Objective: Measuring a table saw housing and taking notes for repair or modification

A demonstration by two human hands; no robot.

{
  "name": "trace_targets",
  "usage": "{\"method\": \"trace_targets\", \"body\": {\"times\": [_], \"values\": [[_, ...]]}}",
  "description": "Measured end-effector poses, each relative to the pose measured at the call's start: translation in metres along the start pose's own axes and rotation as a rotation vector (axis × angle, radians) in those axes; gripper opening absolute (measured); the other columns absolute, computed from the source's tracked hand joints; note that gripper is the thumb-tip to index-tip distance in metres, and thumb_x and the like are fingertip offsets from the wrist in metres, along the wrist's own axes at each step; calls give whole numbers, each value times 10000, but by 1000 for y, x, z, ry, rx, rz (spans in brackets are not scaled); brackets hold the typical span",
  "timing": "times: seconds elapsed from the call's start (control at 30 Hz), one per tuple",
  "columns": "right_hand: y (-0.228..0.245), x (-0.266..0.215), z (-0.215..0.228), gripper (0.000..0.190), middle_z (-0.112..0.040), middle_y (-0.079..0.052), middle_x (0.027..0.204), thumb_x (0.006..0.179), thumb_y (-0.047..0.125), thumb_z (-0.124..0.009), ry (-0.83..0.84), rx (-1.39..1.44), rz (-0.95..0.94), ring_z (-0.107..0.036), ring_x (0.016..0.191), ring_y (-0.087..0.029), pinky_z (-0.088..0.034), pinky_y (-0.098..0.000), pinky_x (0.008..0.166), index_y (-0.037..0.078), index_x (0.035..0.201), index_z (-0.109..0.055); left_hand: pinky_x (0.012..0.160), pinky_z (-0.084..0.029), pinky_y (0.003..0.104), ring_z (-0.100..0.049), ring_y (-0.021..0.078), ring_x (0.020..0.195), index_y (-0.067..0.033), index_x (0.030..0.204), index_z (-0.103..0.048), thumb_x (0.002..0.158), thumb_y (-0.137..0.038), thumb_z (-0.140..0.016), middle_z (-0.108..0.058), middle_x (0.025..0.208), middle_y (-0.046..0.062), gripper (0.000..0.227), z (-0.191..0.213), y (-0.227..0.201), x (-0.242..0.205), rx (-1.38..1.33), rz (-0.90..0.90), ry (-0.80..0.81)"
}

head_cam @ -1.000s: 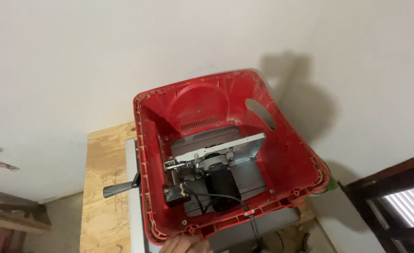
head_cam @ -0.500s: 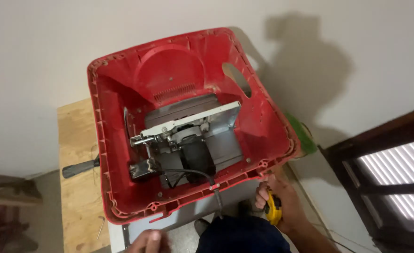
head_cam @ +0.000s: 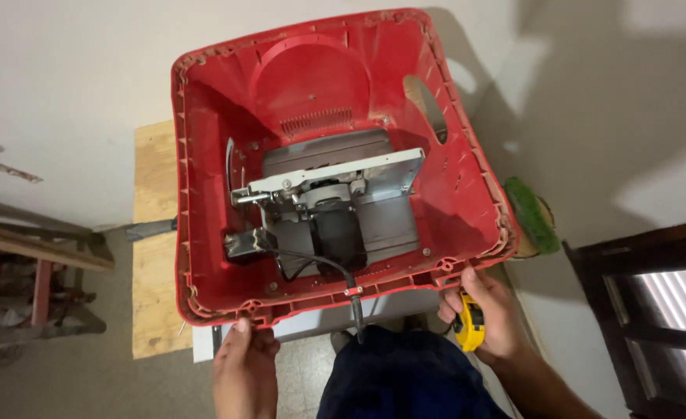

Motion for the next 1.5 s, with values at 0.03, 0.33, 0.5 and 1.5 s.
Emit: {"method": "trace_targets", "body": {"times": [0.03, 0.33, 0.5, 1.5], "values": [[1, -2, 0, 338, -455, -92, 616, 1030, 307, -602, 2, 2, -11, -458, 564, -229, -377, -346, 531, 83, 797, -505, 697, -403, 351, -537, 196, 725, -73, 1091, -669, 987, -235, -628, -652, 891, 69, 196, 0, 0, -4, 2, -1, -11], [11, -6, -15, 411, -418, -30, 682, 1132, 309, -503, 95, -51, 8, -424, 634, -176, -351, -336, 601, -62, 1084, -673, 652, -389, 312, -494, 169, 699, 14, 1198, -729, 1011, -247, -570, -659, 879, 102, 358, -37, -35, -27, 19, 49, -48], [14, -11, -25, 491, -397, -24, 698, 1159, 351, -466, 127, -85, 66, -400, 668, -190, -337, -353, 654, 101, 736, -454, 600, -338, 304, -448, 153, 644, -93, 883, -639, 990, -230, -676, -570, 776, 37, 178, -31, -26, -18, -151, 47, 44], [7, 20, 45, 514, -501, -16, 704, 1156, 477, -523, 106, -174, -42, -483, 668, -196, -395, -346, 633, 106, 801, -531, 627, -350, 292, -453, 101, 583, -121, 656, -560, 962, -313, -675, -574, 591, 33, 379, -10, 0, 10, 125, -175, 170]]}}
Point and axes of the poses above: each hand's wrist, its own x-axis towards the middle knuckle, its own z-axis out of the back of the hand, y = z × x, the point moved 2 cm from there along x, towards the middle knuckle
